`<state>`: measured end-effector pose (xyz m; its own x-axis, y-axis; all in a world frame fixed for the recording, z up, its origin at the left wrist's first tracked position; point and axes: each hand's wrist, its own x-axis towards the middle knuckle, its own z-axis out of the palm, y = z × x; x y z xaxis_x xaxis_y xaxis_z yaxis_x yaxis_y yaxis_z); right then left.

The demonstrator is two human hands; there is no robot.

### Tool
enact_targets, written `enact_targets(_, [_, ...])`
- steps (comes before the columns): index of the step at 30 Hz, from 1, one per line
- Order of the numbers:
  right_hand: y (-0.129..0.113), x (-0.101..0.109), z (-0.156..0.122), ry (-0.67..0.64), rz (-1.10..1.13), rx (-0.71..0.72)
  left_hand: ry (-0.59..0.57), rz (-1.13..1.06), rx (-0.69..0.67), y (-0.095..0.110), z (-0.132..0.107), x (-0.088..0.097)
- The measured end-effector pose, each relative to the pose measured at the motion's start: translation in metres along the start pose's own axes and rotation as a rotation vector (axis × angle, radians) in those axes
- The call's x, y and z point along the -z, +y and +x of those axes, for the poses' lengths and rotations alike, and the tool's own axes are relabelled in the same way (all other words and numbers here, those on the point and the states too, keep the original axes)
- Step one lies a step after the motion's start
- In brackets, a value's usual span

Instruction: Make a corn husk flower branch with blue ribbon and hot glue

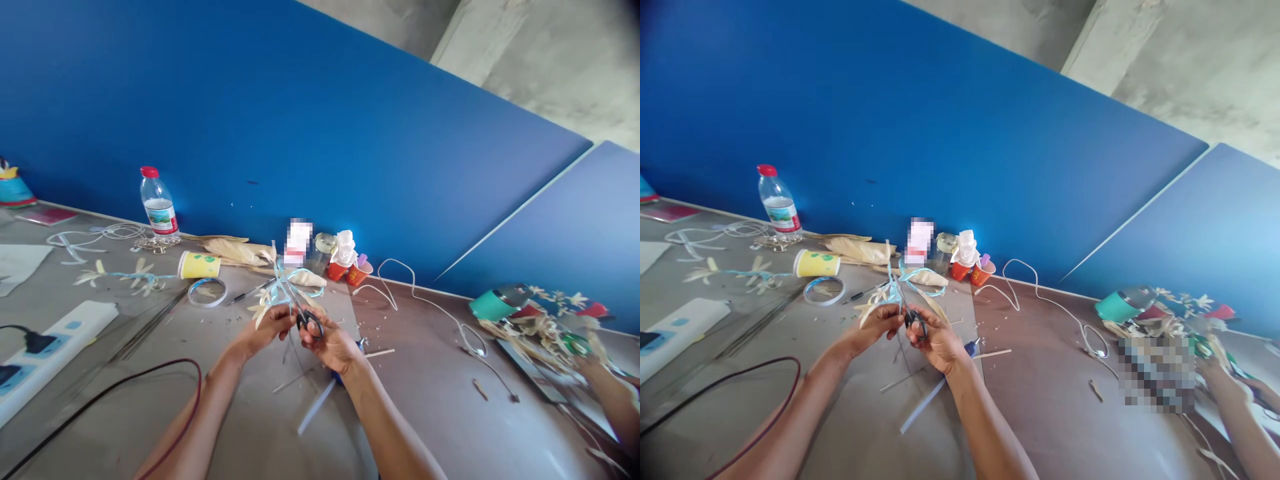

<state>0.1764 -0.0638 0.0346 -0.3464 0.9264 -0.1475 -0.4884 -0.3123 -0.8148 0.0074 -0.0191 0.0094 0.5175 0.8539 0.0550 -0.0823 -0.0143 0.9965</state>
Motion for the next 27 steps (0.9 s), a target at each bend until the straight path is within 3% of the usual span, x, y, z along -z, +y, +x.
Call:
enact_targets(3, [-0.006, 0.001, -0.011, 0.04, -0.008, 0.091, 0.258, -0.081, -0.039, -0.006, 0.005, 0.008])
enact_targets(6, [-0.011, 0.001, -0.036, -0.001, -0.036, 0.141, 0.49, -0.164, -0.072, -0.01, 0.01, 0.015])
enact_targets(12, [-0.001, -0.006, -0.072, -0.026, -0.17, 0.05, 0.725, -0.267, -0.139, -0.006, 0.012, 0.018])
enact_targets(16, [0.019, -0.011, -0.058, 0.017, -0.291, -0.053, 0.804, -0.25, -0.179, -0.005, 0.013, 0.018])
enact_targets(21, [0.036, -0.018, -0.024, 0.152, -0.382, -0.077, 0.791, -0.266, -0.221, -0.009, 0.015, 0.016])
enact_targets(27, [0.043, -0.026, -0.002, 0.252, -0.463, -0.013, 0.775, -0.233, -0.205, -0.008, 0.016, 0.012])
